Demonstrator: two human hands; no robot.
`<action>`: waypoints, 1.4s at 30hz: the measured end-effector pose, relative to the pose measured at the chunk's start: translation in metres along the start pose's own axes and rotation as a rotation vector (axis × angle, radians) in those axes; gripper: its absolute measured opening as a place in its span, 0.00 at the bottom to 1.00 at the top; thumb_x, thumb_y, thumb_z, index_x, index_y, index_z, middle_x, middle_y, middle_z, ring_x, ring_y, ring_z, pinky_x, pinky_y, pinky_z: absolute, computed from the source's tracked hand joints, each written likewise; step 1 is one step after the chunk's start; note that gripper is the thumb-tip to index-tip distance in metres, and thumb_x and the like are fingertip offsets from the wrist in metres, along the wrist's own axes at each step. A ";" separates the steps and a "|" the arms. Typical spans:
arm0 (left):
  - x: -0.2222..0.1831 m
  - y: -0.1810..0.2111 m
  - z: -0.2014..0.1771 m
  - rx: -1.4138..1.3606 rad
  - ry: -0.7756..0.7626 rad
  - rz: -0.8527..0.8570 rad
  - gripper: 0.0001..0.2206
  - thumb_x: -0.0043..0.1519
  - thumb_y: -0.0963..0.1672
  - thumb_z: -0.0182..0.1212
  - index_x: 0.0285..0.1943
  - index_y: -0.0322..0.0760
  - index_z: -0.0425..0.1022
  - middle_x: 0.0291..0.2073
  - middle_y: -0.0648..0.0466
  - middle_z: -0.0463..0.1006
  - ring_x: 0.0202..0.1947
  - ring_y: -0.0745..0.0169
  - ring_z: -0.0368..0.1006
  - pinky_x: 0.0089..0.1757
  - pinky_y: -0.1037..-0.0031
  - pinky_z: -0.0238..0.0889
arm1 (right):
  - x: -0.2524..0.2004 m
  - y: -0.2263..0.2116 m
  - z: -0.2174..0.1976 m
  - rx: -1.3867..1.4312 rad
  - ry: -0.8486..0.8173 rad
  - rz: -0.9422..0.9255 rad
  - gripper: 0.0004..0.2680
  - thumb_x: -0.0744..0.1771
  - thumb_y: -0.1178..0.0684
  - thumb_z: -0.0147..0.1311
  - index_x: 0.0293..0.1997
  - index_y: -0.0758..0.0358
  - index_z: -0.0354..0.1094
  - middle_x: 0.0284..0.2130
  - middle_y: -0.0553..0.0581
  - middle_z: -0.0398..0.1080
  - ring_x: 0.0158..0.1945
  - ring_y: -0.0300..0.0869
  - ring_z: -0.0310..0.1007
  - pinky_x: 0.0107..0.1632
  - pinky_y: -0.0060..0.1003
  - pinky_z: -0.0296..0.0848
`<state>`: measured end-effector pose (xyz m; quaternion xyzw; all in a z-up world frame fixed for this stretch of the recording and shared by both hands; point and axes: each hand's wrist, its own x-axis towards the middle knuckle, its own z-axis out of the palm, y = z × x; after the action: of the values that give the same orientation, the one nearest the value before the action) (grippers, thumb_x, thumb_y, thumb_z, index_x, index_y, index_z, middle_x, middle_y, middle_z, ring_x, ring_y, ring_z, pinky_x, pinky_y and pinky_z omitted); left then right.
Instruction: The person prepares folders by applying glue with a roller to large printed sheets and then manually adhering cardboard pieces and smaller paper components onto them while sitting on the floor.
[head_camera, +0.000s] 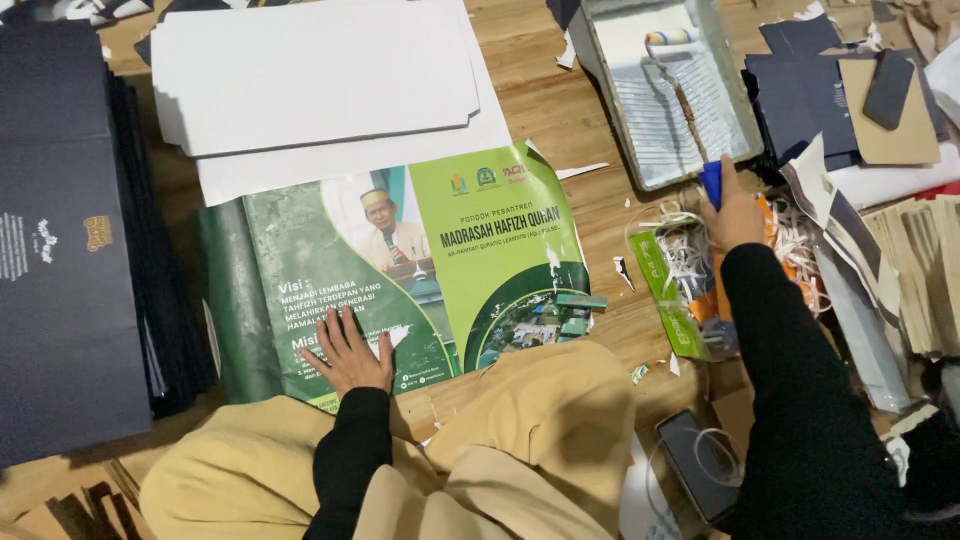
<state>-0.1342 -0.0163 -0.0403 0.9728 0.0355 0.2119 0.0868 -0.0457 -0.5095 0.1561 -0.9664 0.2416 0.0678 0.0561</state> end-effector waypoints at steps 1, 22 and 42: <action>0.000 0.000 -0.001 -0.001 -0.001 0.004 0.30 0.56 0.55 0.42 0.65 0.38 0.55 0.61 0.44 0.57 0.61 0.43 0.51 0.53 0.40 0.32 | 0.007 0.003 -0.004 0.001 -0.001 0.004 0.24 0.65 0.53 0.44 0.67 0.52 0.35 0.48 0.76 0.63 0.51 0.66 0.62 0.53 0.55 0.58; 0.003 0.005 -0.015 -0.030 -0.235 -0.074 0.30 0.58 0.54 0.39 0.68 0.38 0.49 0.65 0.48 0.49 0.65 0.47 0.42 0.57 0.43 0.26 | 0.015 0.023 -0.038 -0.142 -0.183 -0.110 0.26 0.64 0.54 0.44 0.69 0.51 0.34 0.42 0.76 0.64 0.39 0.64 0.66 0.41 0.50 0.64; -0.019 0.015 -0.011 -0.020 -0.342 0.442 0.31 0.57 0.57 0.34 0.68 0.46 0.43 0.67 0.53 0.43 0.67 0.53 0.35 0.59 0.48 0.25 | -0.111 -0.111 -0.124 -0.162 -0.290 -0.288 0.24 0.66 0.52 0.40 0.70 0.43 0.35 0.34 0.68 0.69 0.30 0.52 0.70 0.38 0.41 0.71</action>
<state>-0.1556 -0.0318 -0.0357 0.9776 -0.1948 0.0589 0.0531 -0.0777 -0.3786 0.3039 -0.9724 0.0841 0.2168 0.0216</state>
